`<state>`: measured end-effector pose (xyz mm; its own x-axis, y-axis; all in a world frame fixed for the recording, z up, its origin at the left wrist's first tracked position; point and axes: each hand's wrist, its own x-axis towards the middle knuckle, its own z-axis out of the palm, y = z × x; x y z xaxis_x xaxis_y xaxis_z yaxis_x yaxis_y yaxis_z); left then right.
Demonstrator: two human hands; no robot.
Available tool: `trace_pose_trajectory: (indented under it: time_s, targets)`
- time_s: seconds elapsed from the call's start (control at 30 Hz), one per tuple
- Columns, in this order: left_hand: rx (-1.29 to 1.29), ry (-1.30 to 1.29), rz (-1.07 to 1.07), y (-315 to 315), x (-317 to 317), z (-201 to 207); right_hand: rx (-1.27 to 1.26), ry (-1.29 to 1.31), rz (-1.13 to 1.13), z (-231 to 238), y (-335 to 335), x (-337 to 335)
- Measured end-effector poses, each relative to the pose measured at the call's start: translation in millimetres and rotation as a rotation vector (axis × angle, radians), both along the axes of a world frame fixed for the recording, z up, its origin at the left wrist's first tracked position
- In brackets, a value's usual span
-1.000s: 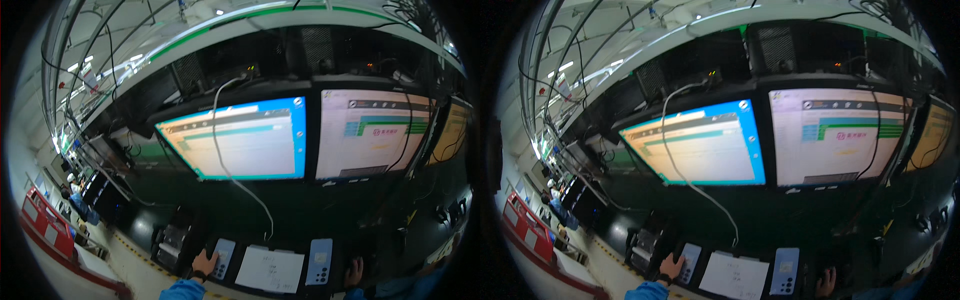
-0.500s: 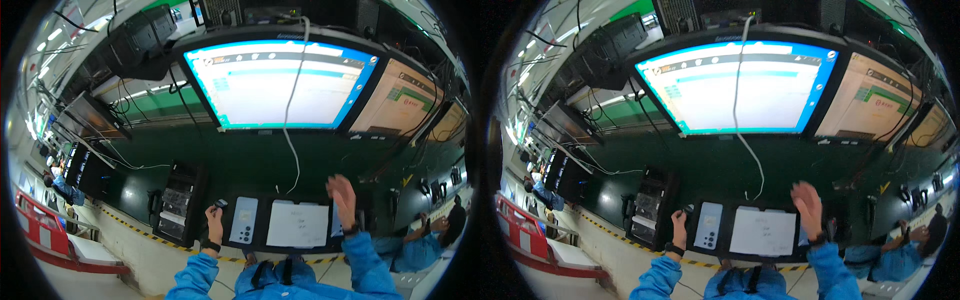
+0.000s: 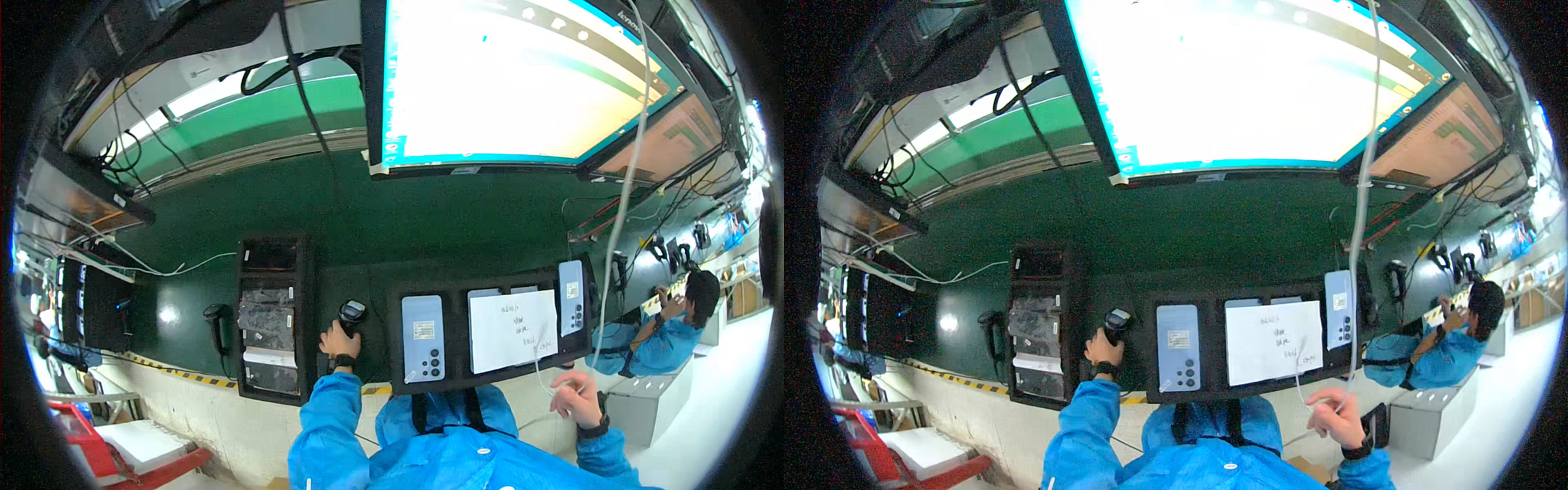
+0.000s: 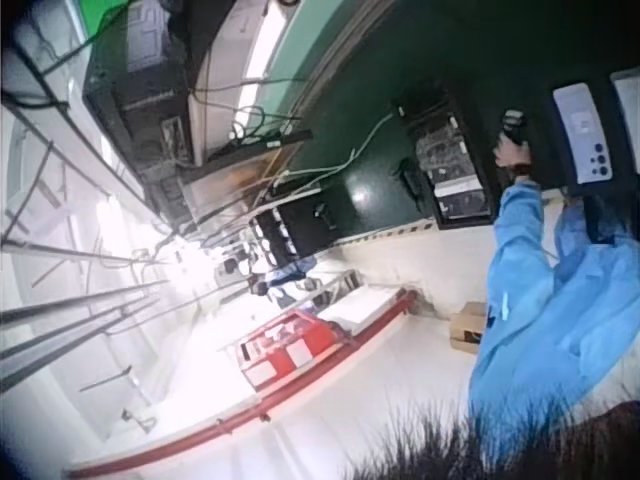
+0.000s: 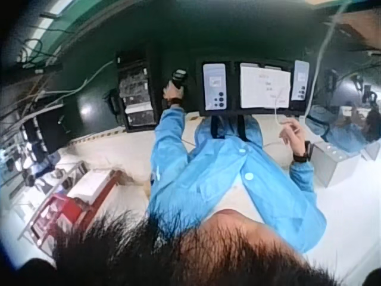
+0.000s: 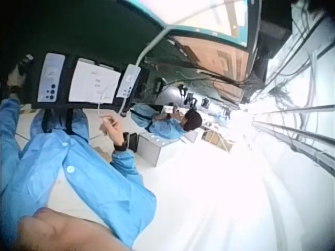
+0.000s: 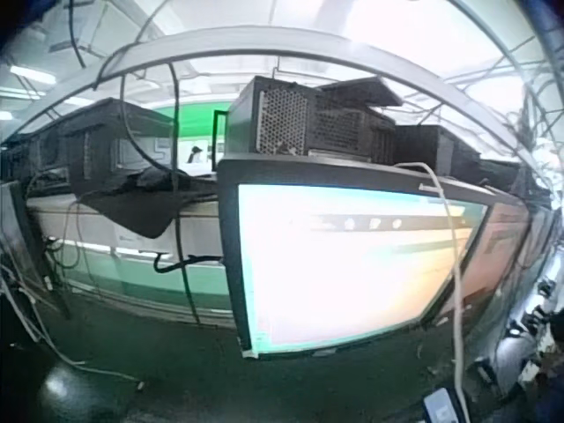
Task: Scanning barcodes on mobile phones and interacting with a desktop computer system.
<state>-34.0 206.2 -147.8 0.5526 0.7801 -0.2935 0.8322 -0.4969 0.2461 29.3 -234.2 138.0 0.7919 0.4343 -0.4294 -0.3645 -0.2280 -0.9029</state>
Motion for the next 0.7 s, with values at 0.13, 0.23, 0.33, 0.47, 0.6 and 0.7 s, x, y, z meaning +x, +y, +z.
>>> trace_pose_trajectory:
  time_s: [0.13, 0.23, 0.33, 0.47, 0.6, 0.7]
  targets:
    - [-0.131, -0.046, -0.086, 19.0, -12.4, -10.9, -0.079, -0.024, -0.299, -21.1, -53.9, -29.9]
    - [-0.173, -0.36, -0.091, 17.5, -21.3, 19.7, -0.198, -0.059, -0.303, -41.9, -88.3, -32.2]
    - [-0.372, -0.53, 0.021, 5.7, -28.0, 74.6, -0.255, -0.038, -0.305, -80.1, -126.6, -38.1]
    - [-0.752, -0.737, 0.206, -24.8, -40.9, 166.3, -0.252, -0.014, -0.235, -119.5, -137.2, -29.0]
    - [-0.741, -0.666, 0.206, -33.8, -61.1, 199.9, -0.147, 0.263, -0.031, -105.7, -133.6, -1.6]
    - [-0.62, -0.596, 0.193, -46.3, -70.2, 230.5, 0.232, 0.27, 0.003, -78.1, -82.4, 17.7]
